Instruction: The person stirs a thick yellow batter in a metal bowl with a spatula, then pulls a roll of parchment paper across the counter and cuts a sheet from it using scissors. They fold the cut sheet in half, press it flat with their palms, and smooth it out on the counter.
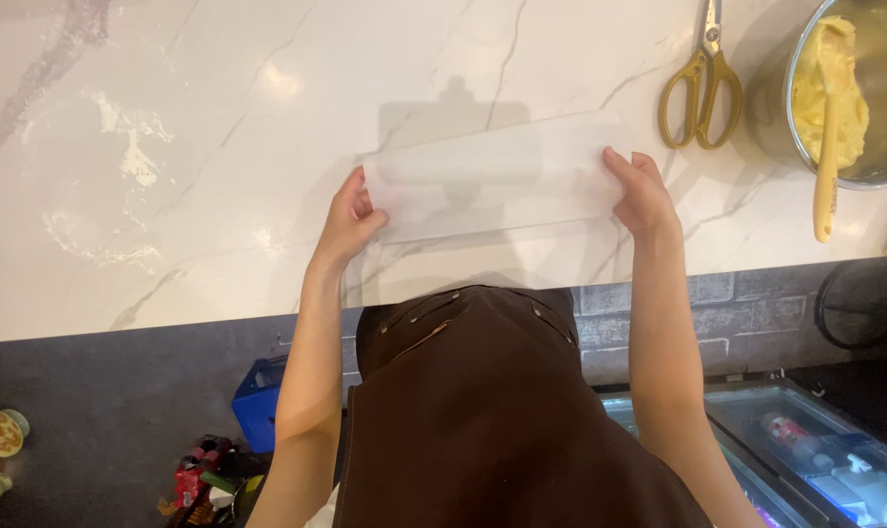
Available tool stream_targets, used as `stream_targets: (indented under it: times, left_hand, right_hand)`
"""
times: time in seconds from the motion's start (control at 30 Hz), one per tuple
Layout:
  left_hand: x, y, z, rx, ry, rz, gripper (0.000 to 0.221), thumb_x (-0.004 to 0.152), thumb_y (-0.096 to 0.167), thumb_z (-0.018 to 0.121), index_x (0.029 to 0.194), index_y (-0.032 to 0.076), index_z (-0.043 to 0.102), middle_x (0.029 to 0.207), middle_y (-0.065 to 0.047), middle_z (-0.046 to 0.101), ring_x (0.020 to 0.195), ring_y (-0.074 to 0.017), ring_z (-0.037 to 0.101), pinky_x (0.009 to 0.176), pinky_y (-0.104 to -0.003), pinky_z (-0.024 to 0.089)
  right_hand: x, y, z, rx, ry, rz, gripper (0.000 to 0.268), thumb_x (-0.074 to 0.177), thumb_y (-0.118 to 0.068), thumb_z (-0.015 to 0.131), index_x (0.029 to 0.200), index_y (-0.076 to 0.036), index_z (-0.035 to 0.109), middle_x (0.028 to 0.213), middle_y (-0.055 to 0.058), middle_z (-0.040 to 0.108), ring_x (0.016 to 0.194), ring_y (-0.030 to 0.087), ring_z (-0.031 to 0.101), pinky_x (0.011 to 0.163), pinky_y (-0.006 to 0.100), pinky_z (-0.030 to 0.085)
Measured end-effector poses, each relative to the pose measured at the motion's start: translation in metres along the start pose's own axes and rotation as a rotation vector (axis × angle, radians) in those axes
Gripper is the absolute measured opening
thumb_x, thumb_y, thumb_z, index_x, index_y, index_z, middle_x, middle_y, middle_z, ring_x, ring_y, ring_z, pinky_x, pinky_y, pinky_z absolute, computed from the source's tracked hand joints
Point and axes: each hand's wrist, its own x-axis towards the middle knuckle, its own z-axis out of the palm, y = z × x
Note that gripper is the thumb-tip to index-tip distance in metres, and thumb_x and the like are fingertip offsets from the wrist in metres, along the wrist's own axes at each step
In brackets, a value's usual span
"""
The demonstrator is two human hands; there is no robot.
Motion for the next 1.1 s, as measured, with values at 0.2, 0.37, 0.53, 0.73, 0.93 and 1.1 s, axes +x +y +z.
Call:
stream_targets:
  times: [0.2, 0.37, 0.53, 0.73, 0.93, 1.1]
  left_hand:
    - [0.015, -0.014, 0.0, -0.463, -0.021, -0.143, 0.068, 0.102, 0.05, 0.049, 0.148, 0.0, 0.048, 0.149, -0.012, 0.058, 0.139, -0.0254, 0.053, 0.116, -0.04, 0.042]
    - [0.023, 0.068, 0.021, -0.648, -0.215, -0.041, 0.099, 0.094, 0.075, 0.022, 0.142, -0.005, 0.056, 0.156, -0.016, 0.052, 0.144, -0.0297, 0.049, 0.121, -0.042, 0.037]
    - [0.064, 0.037, -0.002, -0.914, -0.297, 0.14, 0.083, 0.107, 0.068, 0.022, 0.095, 0.001, 0.069, 0.153, -0.022, 0.06, 0.134, -0.0411, 0.056, 0.118, -0.053, 0.041]
    - [0.103, 0.036, -0.012, -0.611, -0.237, 0.156, 0.049, 0.11, 0.038, 0.041, 0.084, 0.003, 0.064, 0.123, -0.024, 0.069, 0.147, -0.0419, 0.054, 0.131, -0.046, 0.035]
    - [0.119, 0.077, 0.015, 0.559, -0.273, 0.374, 0.021, 0.079, 0.003, 0.057, 0.09, 0.006, 0.075, 0.15, -0.013, 0.06, 0.152, -0.0385, 0.034, 0.123, -0.047, 0.028]
    - [0.146, 0.044, 0.034, 1.147, -0.062, 0.734, 0.037, 0.08, 0.009, 0.079, 0.117, 0.01, 0.076, 0.147, -0.019, 0.051, 0.135, -0.0432, 0.042, 0.104, -0.05, 0.038]
  right_hand:
    - [0.002, 0.008, -0.005, 0.101, -0.154, -0.043, 0.023, 0.091, -0.01, 0.072, 0.111, 0.001, 0.07, 0.103, 0.009, 0.075, 0.086, 0.017, 0.073, 0.074, 0.032, 0.061]
    - [0.009, 0.014, -0.017, -0.148, -0.18, -0.102, 0.017, 0.087, -0.002, 0.074, 0.103, 0.003, 0.074, 0.097, 0.01, 0.073, 0.083, 0.017, 0.07, 0.069, 0.03, 0.055]
    - [0.0, -0.001, 0.005, -0.216, -0.25, -0.146, 0.028, 0.083, 0.001, 0.074, 0.11, 0.002, 0.074, 0.104, 0.007, 0.074, 0.091, 0.013, 0.069, 0.08, 0.026, 0.055]
    - [-0.007, -0.009, 0.017, -0.31, -0.203, -0.156, 0.035, 0.086, -0.003, 0.074, 0.12, 0.001, 0.072, 0.108, 0.007, 0.075, 0.095, 0.012, 0.068, 0.086, 0.028, 0.055]
    - [-0.015, -0.018, 0.031, -0.52, -0.161, -0.169, 0.041, 0.086, -0.003, 0.073, 0.127, -0.001, 0.069, 0.109, 0.006, 0.075, 0.097, 0.014, 0.069, 0.089, 0.03, 0.056]
    - [-0.025, -0.023, 0.041, -0.397, -0.193, -0.295, 0.066, 0.08, 0.004, 0.071, 0.143, -0.004, 0.055, 0.123, 0.003, 0.069, 0.111, 0.011, 0.065, 0.097, 0.028, 0.053]
